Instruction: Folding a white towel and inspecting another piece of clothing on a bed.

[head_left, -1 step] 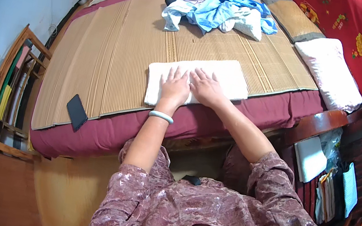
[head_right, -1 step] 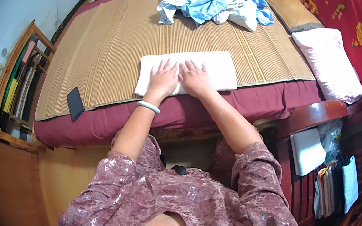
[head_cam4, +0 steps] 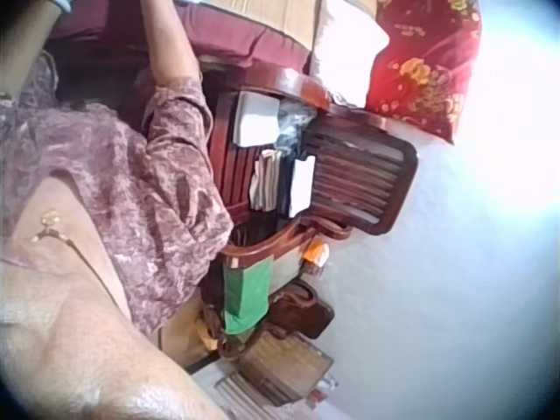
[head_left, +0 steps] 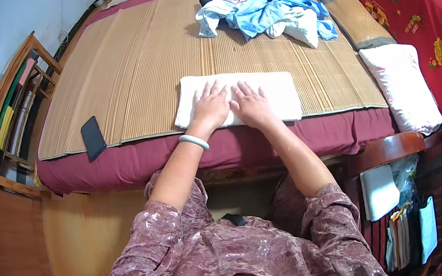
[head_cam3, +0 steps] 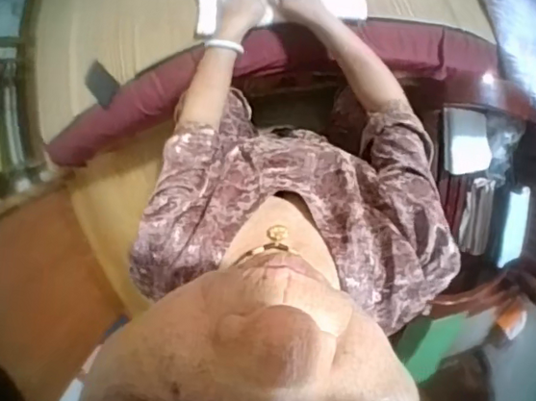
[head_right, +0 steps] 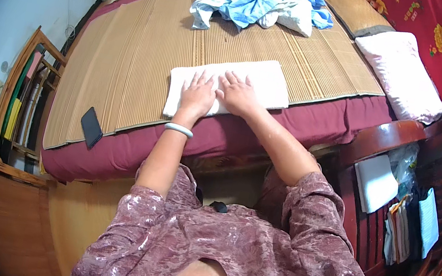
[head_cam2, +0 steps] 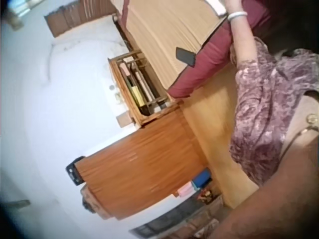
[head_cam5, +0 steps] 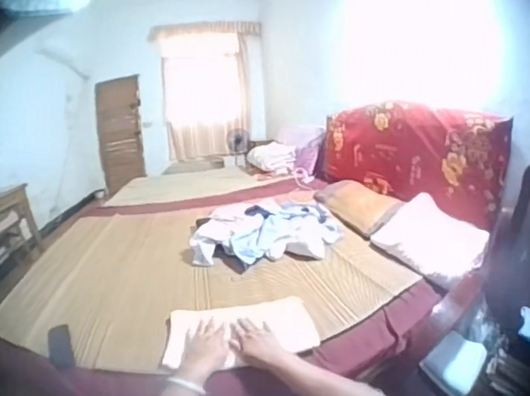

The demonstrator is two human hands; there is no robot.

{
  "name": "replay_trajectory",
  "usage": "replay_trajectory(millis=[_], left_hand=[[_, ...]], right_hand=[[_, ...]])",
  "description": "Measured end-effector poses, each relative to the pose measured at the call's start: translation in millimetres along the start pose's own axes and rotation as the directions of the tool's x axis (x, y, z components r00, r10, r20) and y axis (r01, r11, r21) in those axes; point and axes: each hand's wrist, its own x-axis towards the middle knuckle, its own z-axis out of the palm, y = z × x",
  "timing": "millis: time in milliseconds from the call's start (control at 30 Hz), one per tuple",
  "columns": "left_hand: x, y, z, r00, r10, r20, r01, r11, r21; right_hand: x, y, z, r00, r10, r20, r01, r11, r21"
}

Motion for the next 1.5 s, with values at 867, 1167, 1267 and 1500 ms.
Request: replay_trajectory(millis=[867,1167,1267,1500], left_hand=[[-6,-28,-31,0.971,-0.230,-0.061,0.232,0.972,0.023],[9,-24,-5,0.999,-0.021,-0.027,0.022,0.999,0.025],[14,-35,-11,0.998,-0.063,-0.005,0.063,0.997,0.036],[14,-49,-21,0.977,-0.209,0.035,0.210,0.978,-0.014]], right_hand=[[-2,54,-34,0.934,0.345,-0.092,-0.350,0.936,-0.042],[28,12,-1,0.987,-0.037,0.154,0.023,0.995,0.097],[33,24,-4,0.984,0.100,0.145,-0.111,0.991,0.074],[20,86,-17,0.915,0.392,0.091,-0.393,0.920,-0.008]])
